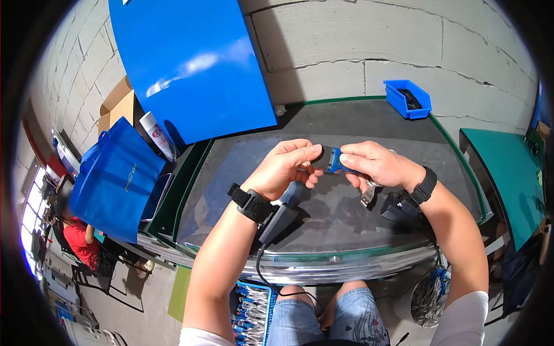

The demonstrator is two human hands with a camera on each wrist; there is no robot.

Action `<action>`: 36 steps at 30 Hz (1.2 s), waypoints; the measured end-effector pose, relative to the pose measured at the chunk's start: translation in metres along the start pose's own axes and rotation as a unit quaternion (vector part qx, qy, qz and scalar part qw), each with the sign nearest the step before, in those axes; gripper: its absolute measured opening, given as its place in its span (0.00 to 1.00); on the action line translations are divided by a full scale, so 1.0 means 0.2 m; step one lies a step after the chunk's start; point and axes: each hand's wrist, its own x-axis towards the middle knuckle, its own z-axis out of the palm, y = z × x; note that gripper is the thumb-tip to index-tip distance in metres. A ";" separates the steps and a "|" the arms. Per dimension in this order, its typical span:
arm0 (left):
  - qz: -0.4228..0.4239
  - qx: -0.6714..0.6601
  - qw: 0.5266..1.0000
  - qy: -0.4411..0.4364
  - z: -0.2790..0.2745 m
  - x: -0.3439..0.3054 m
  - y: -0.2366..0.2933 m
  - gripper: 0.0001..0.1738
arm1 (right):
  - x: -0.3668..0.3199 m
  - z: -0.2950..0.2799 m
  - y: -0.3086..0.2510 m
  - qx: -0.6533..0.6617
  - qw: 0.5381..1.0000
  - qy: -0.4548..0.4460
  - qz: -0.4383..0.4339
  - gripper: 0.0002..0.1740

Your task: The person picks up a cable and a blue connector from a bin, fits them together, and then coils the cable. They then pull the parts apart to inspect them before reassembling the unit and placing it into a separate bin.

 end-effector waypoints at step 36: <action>0.129 -0.107 0.986 0.002 0.01 -0.03 0.03 0.16 | 0.03 0.04 0.01 -0.252 0.912 0.196 -0.259 0.20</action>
